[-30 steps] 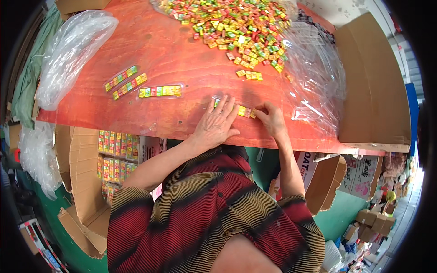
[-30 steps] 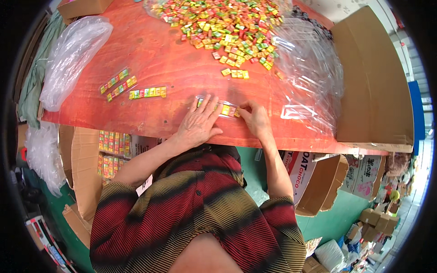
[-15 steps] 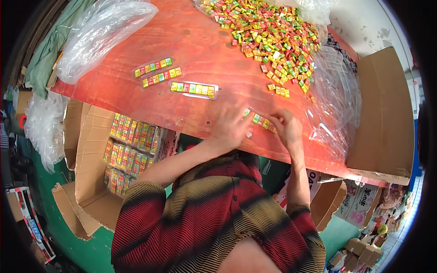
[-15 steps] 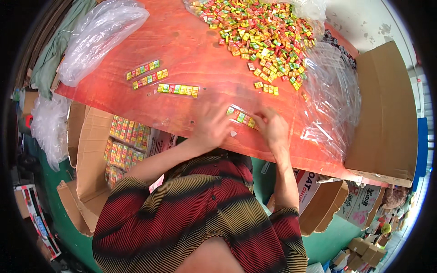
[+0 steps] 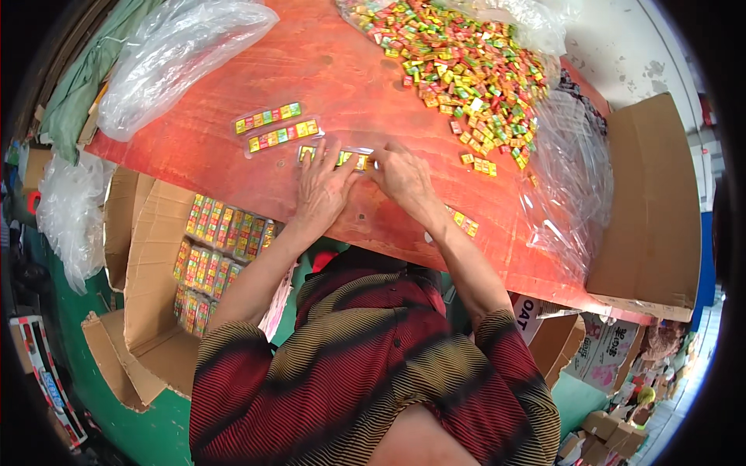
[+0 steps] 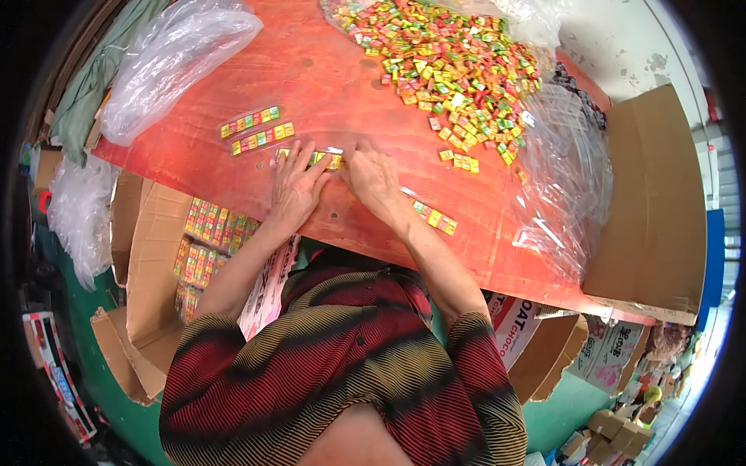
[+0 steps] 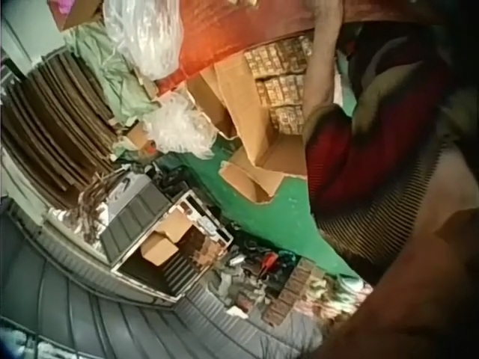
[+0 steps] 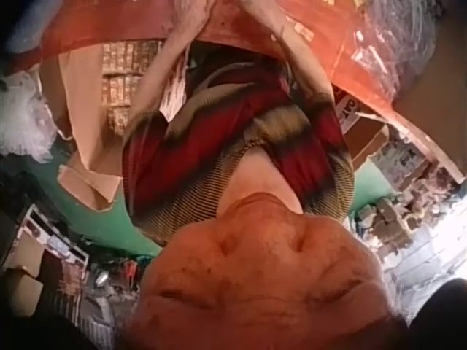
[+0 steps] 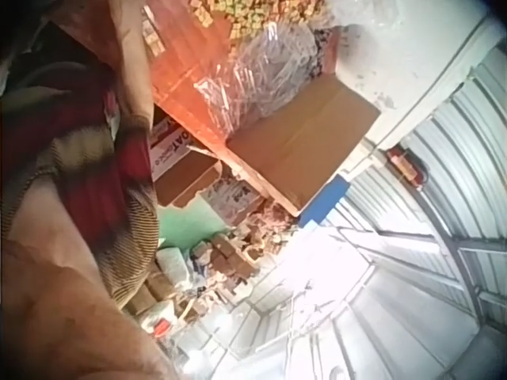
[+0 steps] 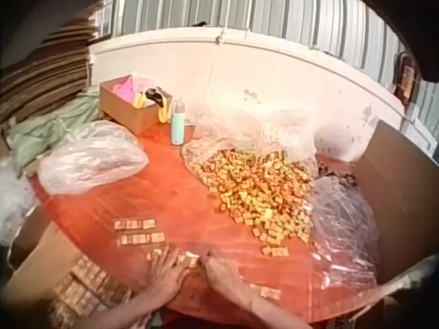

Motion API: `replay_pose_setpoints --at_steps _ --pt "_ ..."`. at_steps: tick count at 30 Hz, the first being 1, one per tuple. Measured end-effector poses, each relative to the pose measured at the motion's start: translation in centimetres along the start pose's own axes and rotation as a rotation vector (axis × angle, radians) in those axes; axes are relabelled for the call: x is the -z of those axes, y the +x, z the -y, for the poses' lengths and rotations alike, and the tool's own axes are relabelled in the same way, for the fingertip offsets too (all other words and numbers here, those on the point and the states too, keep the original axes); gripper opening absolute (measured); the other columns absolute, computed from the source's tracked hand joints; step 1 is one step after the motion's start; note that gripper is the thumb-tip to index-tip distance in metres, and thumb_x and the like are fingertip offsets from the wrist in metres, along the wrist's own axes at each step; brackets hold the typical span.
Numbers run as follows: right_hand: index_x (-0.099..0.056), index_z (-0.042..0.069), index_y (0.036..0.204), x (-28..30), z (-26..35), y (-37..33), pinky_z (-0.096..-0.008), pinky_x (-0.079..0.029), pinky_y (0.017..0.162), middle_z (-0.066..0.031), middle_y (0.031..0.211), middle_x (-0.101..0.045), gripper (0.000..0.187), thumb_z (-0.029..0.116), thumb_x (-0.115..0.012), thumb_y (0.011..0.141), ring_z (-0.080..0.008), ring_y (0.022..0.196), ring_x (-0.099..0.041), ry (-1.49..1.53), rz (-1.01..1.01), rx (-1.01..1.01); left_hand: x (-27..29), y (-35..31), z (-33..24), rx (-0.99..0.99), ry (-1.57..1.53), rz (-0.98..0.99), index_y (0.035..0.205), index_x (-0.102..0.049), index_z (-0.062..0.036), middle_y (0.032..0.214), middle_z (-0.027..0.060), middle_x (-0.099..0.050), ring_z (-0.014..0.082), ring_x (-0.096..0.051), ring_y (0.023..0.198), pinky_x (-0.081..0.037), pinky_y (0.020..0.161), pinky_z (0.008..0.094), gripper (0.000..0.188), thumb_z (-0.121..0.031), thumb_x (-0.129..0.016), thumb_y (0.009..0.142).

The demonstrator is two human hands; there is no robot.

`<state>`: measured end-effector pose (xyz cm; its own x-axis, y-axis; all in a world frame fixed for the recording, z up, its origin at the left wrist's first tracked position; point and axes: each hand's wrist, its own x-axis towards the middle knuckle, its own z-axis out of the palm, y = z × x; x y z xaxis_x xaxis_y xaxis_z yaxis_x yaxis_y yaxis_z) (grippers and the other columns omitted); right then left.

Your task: Arranging small colorful square items into rows and placing them into small plastic bags.

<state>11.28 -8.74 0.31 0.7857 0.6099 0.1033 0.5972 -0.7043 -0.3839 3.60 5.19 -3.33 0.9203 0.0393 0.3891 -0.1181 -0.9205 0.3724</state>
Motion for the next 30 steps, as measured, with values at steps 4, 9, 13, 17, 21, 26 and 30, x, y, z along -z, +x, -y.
replay_pose_setpoints --at_steps 4,9,13,17,21,26,30 --pt "-0.059 0.004 0.078 -1.3 0.0 0.5 -0.0413 -0.047 0.063 -0.0143 0.082 -0.057 0.019 0.018 -0.067 0.068 -0.0317 0.079 -0.058 -0.092 0.017 0.02 0.4 -0.1 -0.1 0.026 0.006 0.009 0.11 -0.058 -0.0109 0.122 0.0181 -0.046 0.038 -0.038 0.116 -0.027 0.096 0.0517 0.032 -0.027 -0.053 0.083" --pt "-0.059 0.004 0.079 -0.7 0.0 0.6 -0.0419 -0.047 0.064 -0.0148 0.08 -0.057 0.02 0.019 -0.066 0.068 -0.032 0.078 -0.058 -0.093 0.026 0.064 0.2 -0.3 0.1 0.005 0.0 0.004 0.11 -0.058 -0.0104 0.121 0.0187 -0.046 0.0384 -0.038 0.116 -0.027 0.096 0.0515 0.031 -0.026 -0.053 0.083" --pt "-0.058 0.002 0.078 -0.6 -0.6 1.0 -0.0426 -0.047 0.063 -0.0153 0.078 -0.057 0.018 0.016 -0.065 0.069 -0.0321 0.076 -0.058 -0.024 0.053 0.087 0.3 -0.3 0.1 0.004 0.006 0.014 0.11 -0.058 -0.0102 0.121 0.0191 -0.046 0.0386 -0.038 0.116 -0.028 0.096 0.0515 0.031 -0.025 -0.053 0.083" --pt "-0.056 0.0 0.075 -0.9 -0.4 0.9 -0.0411 -0.047 0.058 -0.0162 0.076 -0.056 0.015 0.013 -0.061 0.071 -0.0319 0.074 -0.059 -0.13 0.06 0.101 0.3 -0.1 -0.1 0.01 0.005 0.02 0.11 -0.058 -0.0105 0.122 0.0186 -0.045 0.0386 -0.038 0.116 -0.028 0.096 0.0516 0.031 -0.024 -0.053 0.083" --pt "-0.055 -0.001 0.074 -1.3 -0.9 0.5 -0.0377 -0.048 0.052 -0.0157 0.071 -0.054 0.011 0.009 -0.056 0.073 -0.0302 0.068 -0.058 -0.219 -0.004 0.295 0.1 -0.1 0.0 0.011 -0.002 0.014 0.11 -0.058 -0.0114 0.122 0.0178 -0.045 0.0383 -0.038 0.116 -0.027 0.096 0.0517 0.031 -0.025 -0.053 0.083" --pt "-0.053 -0.001 0.076 -0.8 -0.7 -0.1 -0.0365 -0.048 0.05 -0.0147 0.068 -0.052 0.011 0.009 -0.054 0.073 -0.0291 0.065 -0.056 -0.328 -0.038 0.438 0.1 -0.2 0.1 0.023 0.005 0.017 0.11 -0.059 -0.0123 0.122 0.0173 -0.046 0.0379 -0.038 0.116 -0.026 0.097 0.0519 0.03 -0.025 -0.053 0.083" --pt "-0.056 0.002 0.073 -1.1 -1.5 0.2 -0.0354 -0.048 0.047 -0.0153 0.078 -0.057 0.007 0.008 -0.054 0.069 -0.0273 0.062 -0.061 -0.28 -0.077 0.486 0.2 -0.3 0.0 0.03 -0.003 -0.001 0.109 -0.059 -0.0125 0.121 0.0169 -0.047 0.0377 -0.039 0.116 -0.027 0.096 0.0519 0.03 -0.025 -0.054 0.082"
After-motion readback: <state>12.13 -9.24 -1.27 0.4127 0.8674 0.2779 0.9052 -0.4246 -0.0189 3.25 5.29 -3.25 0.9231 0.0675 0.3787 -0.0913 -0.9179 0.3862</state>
